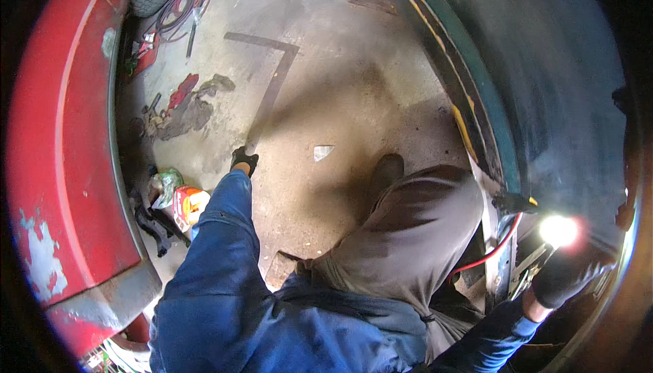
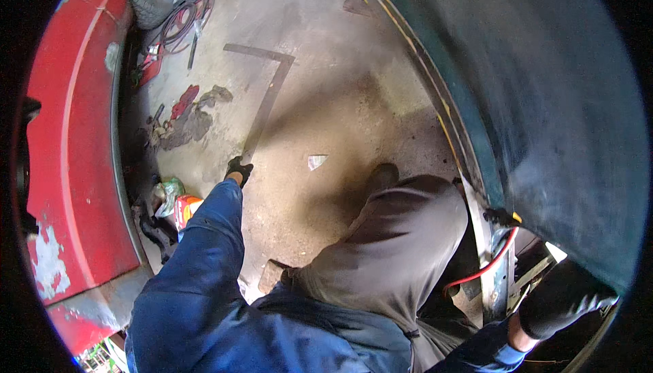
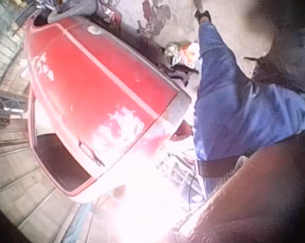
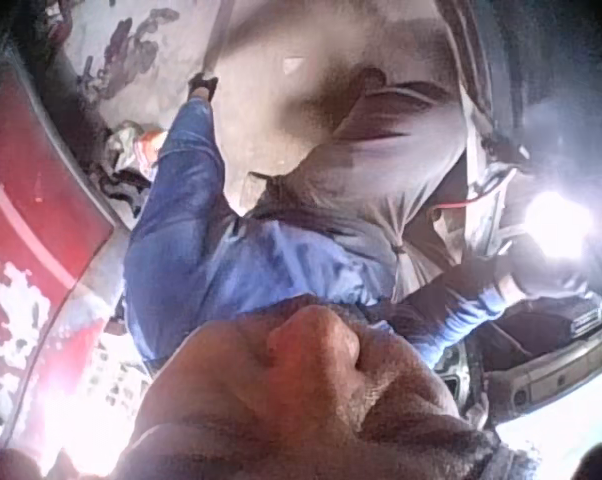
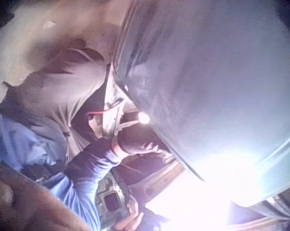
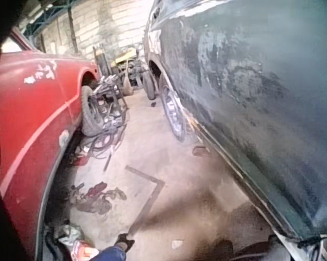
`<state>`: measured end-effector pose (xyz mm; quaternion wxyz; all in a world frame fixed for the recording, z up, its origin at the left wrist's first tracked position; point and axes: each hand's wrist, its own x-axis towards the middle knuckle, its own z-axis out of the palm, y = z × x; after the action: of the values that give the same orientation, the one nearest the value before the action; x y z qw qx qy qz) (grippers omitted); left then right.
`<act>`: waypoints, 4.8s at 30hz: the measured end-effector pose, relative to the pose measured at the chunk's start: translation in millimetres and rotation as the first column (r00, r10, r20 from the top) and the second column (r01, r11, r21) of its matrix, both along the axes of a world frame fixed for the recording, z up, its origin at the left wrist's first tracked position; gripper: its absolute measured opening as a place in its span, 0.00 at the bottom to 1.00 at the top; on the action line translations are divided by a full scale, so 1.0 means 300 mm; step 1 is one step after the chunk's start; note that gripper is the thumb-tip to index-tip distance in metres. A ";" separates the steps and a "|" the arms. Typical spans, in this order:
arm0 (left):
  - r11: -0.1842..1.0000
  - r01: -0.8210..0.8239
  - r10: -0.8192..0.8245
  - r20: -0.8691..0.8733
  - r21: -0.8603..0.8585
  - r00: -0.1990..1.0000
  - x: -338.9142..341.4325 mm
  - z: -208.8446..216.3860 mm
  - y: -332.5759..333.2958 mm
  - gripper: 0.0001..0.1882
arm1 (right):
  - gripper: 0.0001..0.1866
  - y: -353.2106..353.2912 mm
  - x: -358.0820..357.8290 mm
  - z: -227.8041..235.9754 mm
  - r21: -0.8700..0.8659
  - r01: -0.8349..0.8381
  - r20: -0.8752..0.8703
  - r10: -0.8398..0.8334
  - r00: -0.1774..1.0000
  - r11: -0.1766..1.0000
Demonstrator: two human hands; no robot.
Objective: The person positions a metal sheet inside a car interior, marks it with a marker, and cuts it using tin snips. The person then places the cut piece onto the car floor.
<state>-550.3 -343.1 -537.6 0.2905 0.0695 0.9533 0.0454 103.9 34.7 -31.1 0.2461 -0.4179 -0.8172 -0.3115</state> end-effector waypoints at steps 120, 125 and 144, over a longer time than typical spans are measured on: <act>0.782 -0.096 -0.553 0.757 0.616 0.347 2.522 0.939 1.980 0.18 | 0.42 -0.036 0.814 -0.265 -0.667 -0.395 -0.698 -0.715 0.036 0.631; 0.670 0.060 -0.718 0.625 0.740 0.306 2.520 0.846 2.040 0.19 | 0.43 -0.003 0.809 -0.309 -0.676 -0.423 -0.677 -0.735 0.033 0.603; 0.741 0.163 -0.660 0.751 0.651 -0.003 2.298 1.044 1.584 0.18 | 0.44 -0.091 0.625 -0.497 -0.848 -0.042 -0.505 -0.781 0.368 0.529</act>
<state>139.2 132.1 -224.3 0.8075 0.3634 0.4314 0.1722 291.4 7.4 -180.1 0.3328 -0.7672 -0.4836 0.2583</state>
